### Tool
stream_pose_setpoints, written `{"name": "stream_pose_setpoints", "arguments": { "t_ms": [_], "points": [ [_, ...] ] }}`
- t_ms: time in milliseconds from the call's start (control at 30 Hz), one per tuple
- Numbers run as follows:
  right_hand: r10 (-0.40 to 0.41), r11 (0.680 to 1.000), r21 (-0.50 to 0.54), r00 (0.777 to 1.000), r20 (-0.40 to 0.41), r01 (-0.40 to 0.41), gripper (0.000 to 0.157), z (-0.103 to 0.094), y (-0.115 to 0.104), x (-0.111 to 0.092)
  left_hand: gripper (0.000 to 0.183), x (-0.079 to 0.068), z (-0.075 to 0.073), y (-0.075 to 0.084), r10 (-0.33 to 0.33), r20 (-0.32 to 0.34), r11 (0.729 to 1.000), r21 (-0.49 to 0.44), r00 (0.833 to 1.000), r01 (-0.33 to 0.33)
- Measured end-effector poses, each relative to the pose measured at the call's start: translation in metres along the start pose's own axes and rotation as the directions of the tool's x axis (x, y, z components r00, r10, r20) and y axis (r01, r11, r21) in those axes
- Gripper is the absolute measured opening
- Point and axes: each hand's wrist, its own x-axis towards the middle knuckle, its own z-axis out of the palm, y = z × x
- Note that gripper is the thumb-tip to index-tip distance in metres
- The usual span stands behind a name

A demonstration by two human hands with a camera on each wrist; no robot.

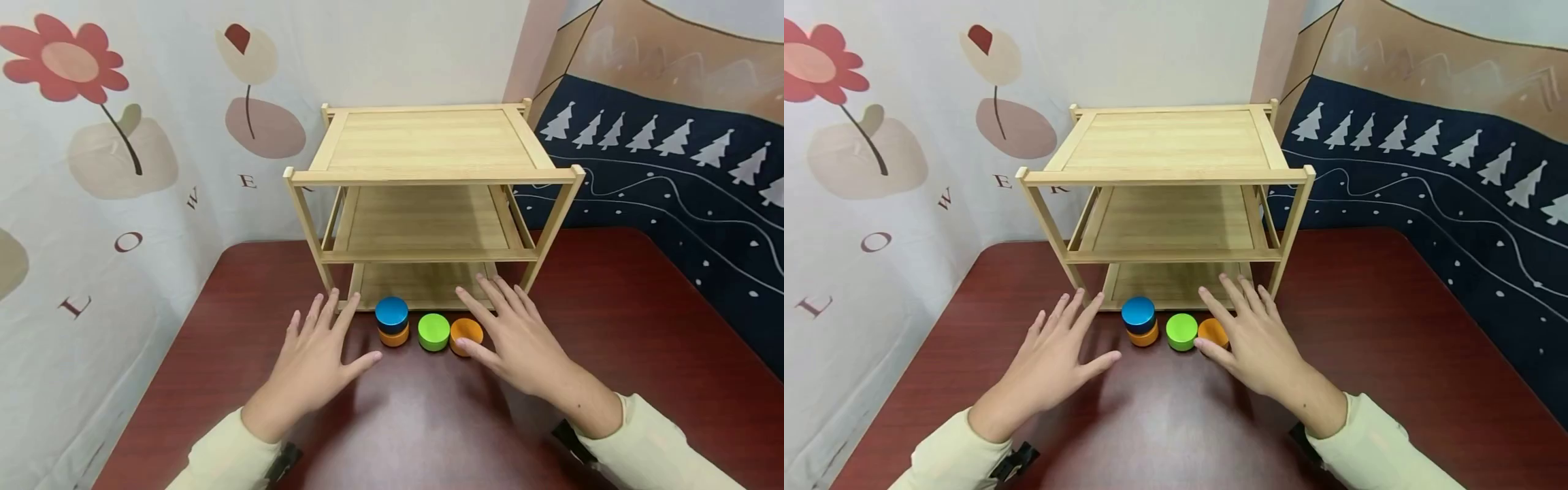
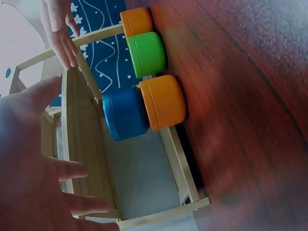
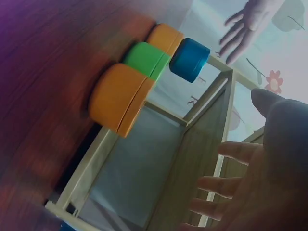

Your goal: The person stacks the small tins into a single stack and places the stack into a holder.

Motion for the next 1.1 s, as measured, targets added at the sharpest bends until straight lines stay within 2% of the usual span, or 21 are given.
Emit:
{"name": "stream_pose_setpoints", "arguments": {
  "t_ms": [167, 300, 433, 533, 633, 833, 1100],
  "points": [
    [-0.014, 0.998, 0.063, 1.000, 0.019, 0.013, 0.069, 0.000, -0.001, 0.002, 0.089, 0.005, 0.004, 0.002, 0.030, -0.027, 0.999, -0.029, 0.999, -0.031],
    [-0.019, 0.993, 0.115, 1.000, -0.005, 0.019, 0.064, 0.002, -0.002, 0.008, 0.075, 0.015, 0.010, 0.000, 0.035, -0.051, 0.994, -0.101, 0.998, -0.040],
    [-0.024, 0.986, 0.165, 0.999, -0.046, 0.031, 0.057, 0.007, -0.002, 0.015, 0.067, 0.026, 0.019, 0.000, -0.009, 0.020, 0.980, -0.198, 1.000, 0.013],
    [-0.027, 0.983, 0.181, 0.998, -0.049, 0.035, 0.054, 0.011, -0.001, 0.017, 0.069, 0.033, 0.025, 0.002, -0.029, 0.080, 0.966, -0.254, 0.996, 0.049],
    [-0.024, 0.982, 0.187, 0.999, -0.044, 0.031, 0.052, 0.015, 0.001, 0.016, 0.071, 0.038, 0.030, 0.004, -0.031, 0.108, 0.956, -0.286, 0.994, 0.061],
    [-0.019, 0.981, 0.193, 0.999, -0.039, 0.026, 0.051, 0.021, 0.007, 0.017, 0.072, 0.045, 0.039, 0.004, -0.016, 0.114, 0.946, -0.321, 0.993, 0.053],
    [-0.024, 0.978, 0.205, 0.999, -0.023, 0.028, 0.045, 0.026, 0.012, 0.018, 0.069, 0.052, 0.052, 0.000, 0.030, 0.095, 0.927, -0.376, 0.995, 0.008]
  ]
}}
